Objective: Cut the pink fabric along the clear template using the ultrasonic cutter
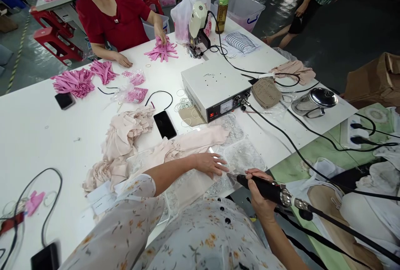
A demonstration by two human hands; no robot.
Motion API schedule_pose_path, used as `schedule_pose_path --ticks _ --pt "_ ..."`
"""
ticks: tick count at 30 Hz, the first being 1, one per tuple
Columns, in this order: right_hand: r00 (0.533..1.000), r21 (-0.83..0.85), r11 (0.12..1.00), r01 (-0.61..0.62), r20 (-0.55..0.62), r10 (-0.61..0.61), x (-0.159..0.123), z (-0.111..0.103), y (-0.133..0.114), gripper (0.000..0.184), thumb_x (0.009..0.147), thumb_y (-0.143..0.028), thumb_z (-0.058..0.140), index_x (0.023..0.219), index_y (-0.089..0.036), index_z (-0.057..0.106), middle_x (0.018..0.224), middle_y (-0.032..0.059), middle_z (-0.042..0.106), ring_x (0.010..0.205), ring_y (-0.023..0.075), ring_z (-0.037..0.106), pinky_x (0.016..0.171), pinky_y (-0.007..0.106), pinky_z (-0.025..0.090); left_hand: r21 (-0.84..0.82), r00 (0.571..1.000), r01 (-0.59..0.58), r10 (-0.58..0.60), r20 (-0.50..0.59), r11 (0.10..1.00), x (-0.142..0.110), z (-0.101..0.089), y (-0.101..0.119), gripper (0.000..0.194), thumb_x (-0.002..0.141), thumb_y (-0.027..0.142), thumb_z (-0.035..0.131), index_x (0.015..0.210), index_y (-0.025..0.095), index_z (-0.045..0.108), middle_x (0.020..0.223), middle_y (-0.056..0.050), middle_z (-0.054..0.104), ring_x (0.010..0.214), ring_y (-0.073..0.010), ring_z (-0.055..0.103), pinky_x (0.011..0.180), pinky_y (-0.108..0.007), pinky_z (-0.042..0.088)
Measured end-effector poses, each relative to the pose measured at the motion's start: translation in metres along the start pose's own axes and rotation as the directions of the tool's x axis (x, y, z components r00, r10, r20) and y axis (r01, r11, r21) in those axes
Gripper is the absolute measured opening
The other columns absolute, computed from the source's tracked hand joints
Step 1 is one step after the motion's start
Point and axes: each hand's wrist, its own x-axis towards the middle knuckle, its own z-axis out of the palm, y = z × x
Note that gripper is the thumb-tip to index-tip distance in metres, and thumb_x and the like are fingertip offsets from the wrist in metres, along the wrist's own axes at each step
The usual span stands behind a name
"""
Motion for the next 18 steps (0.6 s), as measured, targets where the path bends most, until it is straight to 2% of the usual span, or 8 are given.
schedule_pose_path --ticks 8,18 --pt "1.000 0.021 0.999 -0.028 0.011 0.028 -0.0039 0.0039 -0.0055 0.015 0.083 -0.025 0.067 0.094 -0.022 0.058 0.091 0.0037 0.062 0.093 0.0215 0.061 0.092 0.047 0.050 -0.012 1.000 0.001 -0.001 0.016 1.000 0.0002 0.0010 -0.0014 0.012 0.086 0.030 0.072 0.096 0.030 0.067 0.148 0.008 0.045 0.143 -0.0189 0.034 0.121 -0.032 0.016" --pt "0.999 0.021 0.999 -0.036 0.020 0.036 -0.0050 0.0071 -0.0056 0.014 0.082 -0.025 0.067 0.093 -0.023 0.059 0.087 0.0034 0.062 0.093 0.0223 0.061 0.091 0.047 0.050 -0.032 1.000 0.006 -0.007 -0.021 0.999 -0.0009 0.0019 -0.0009 0.016 0.088 0.029 0.069 0.103 0.033 0.068 0.148 0.009 0.046 0.143 -0.0164 0.034 0.119 -0.028 0.020"
